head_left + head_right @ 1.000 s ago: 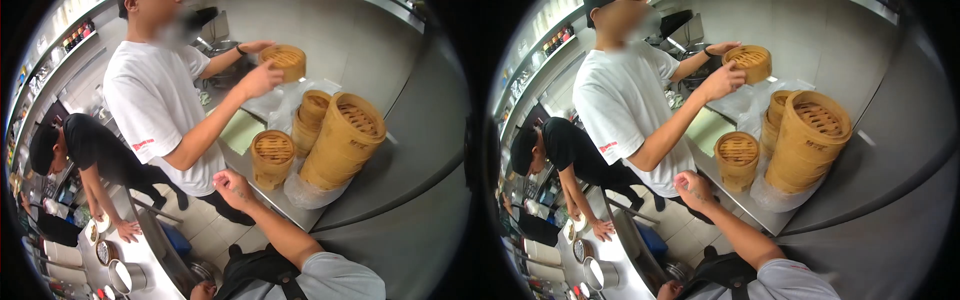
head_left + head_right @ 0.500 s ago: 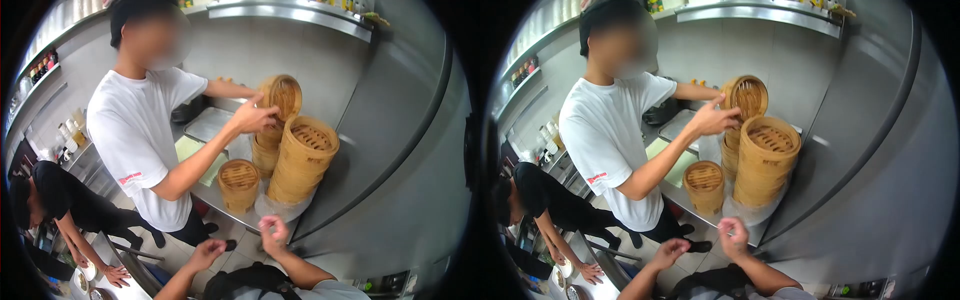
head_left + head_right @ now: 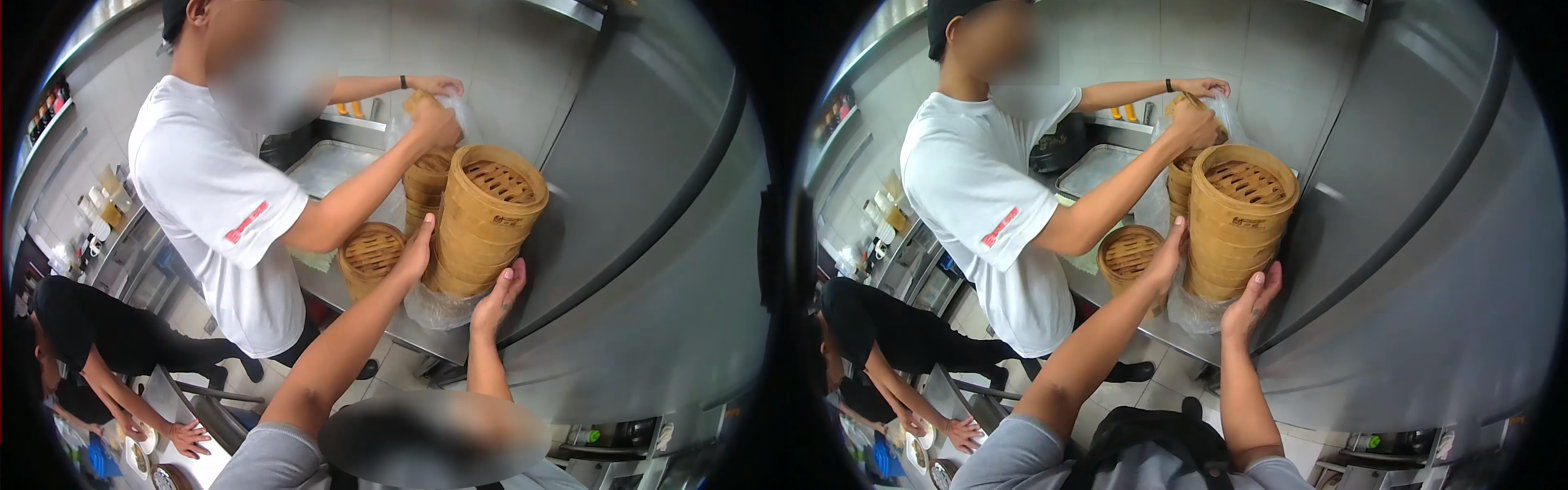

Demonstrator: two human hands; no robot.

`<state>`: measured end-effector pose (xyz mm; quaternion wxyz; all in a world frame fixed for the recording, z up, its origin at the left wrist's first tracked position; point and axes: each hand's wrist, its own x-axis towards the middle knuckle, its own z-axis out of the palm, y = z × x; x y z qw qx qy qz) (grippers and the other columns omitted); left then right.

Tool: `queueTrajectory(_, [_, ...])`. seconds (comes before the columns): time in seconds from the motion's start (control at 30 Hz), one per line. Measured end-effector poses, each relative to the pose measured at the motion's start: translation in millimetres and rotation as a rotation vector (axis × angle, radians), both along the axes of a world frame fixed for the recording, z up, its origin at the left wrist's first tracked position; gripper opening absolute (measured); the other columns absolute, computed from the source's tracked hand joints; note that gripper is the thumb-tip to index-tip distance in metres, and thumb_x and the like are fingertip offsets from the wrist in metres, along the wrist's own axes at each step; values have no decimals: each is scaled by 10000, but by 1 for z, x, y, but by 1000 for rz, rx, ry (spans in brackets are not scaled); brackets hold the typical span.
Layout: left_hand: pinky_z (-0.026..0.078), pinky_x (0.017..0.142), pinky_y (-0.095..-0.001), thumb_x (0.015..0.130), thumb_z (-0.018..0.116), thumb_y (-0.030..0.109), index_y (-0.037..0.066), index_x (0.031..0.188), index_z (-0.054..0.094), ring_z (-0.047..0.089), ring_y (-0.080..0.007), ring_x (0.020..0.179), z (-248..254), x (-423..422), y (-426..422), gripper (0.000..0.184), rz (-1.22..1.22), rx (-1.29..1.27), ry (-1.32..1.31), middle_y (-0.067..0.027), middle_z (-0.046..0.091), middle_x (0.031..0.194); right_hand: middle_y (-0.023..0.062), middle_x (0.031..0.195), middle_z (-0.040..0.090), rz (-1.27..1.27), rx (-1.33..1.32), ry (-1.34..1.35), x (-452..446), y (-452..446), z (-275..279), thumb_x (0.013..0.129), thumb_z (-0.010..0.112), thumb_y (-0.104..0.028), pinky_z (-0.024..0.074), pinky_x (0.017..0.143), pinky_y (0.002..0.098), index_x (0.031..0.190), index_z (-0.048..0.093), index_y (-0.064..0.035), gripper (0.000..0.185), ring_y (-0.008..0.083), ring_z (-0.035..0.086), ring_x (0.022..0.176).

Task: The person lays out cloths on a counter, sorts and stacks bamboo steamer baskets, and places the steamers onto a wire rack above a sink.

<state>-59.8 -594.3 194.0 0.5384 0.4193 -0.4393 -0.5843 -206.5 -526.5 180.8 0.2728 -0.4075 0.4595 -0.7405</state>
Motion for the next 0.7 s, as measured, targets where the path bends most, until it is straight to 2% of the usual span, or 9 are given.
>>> queueTrajectory(0.2, [164, 1175, -364, 915, 260, 756, 15, 1509, 264, 260, -263, 1438, -36, -6, -10, 949, -122, 190, 70, -155, 290, 1559, 231, 1492, 300, 20, 13, -2, 10, -5, -15, 1013, 334, -527, 246, 1134, 398, 1464, 240, 53, 741, 312, 322, 1376])
queueTrajectory(0.27, [191, 1174, -397, 964, 225, 684, 81, 1518, 276, 292, -260, 1427, -44, -5, -11, 821, -176, 249, 82, -134, 314, 1551, 228, 1497, 291, -64, 69, 92, 8, -9, -28, 1008, 293, -563, 223, 1142, 410, 1471, 241, 50, 769, 321, 300, 1385])
queueTrajectory(0.33, [238, 1169, -370, 1021, 135, 569, 16, 1499, 274, 318, -261, 1410, -66, -10, -19, 744, -267, -31, 133, -142, 353, 1521, 212, 1470, 328, -43, 36, 39, 0, -25, -65, 999, 286, -593, 224, 1136, 408, 1450, 284, 48, 783, 302, 312, 1364])
queueTrajectory(0.43, [175, 1185, -368, 1026, 140, 557, -35, 1481, 281, 198, -258, 1446, -77, -21, -3, 760, -5, -35, -45, -148, 249, 1558, 219, 1403, 384, 78, -84, 25, 11, -13, -66, 974, 293, -646, 320, 1082, 446, 1398, 341, 52, 818, 327, 409, 1278])
queueTrajectory(0.47, [169, 1186, -368, 1024, 168, 568, -40, 1471, 300, 203, -258, 1444, -77, -14, 9, 766, -18, -156, 70, -142, 267, 1552, 260, 1438, 345, -72, -61, 300, 4, -15, -85, 968, 300, -652, 316, 1092, 464, 1426, 302, 61, 848, 363, 396, 1306])
queueTrajectory(0.5, [169, 1185, -368, 1001, 201, 619, -38, 1462, 320, 219, -259, 1438, -151, -35, -30, 812, -4, -114, 243, -143, 292, 1542, 289, 1468, 312, -108, -1, 248, 15, -11, -94, 988, 324, -600, 291, 1119, 462, 1452, 264, 77, 823, 391, 357, 1346])
queueTrajectory(0.53, [176, 1183, -361, 971, 221, 676, -30, 1461, 333, 245, -250, 1426, -120, -22, 8, 866, 185, -72, 8, -134, 318, 1532, 312, 1497, 259, -50, -42, 247, 23, -3, -100, 994, 339, -574, 274, 1130, 467, 1475, 218, 78, 820, 404, 327, 1372])
queueTrajectory(0.6, [122, 1198, -367, 955, 197, 697, -10, 1503, 245, 150, -279, 1479, -134, -16, 27, 895, 90, -4, -16, -169, 204, 1585, 333, 1516, 212, -79, -69, 435, 14, -9, -145, 1004, 385, -510, 290, 1124, 477, 1500, 155, 64, 793, 429, 297, 1393])
queueTrajectory(0.7, [136, 1194, -367, 959, 206, 689, -12, 1505, 233, 163, -291, 1478, -153, -18, 35, 889, 210, -37, -165, -191, 218, 1578, 331, 1521, 194, -57, 9, 516, 17, 8, -146, 998, 447, -470, 290, 1128, 481, 1510, 115, 49, 801, 438, 275, 1402])
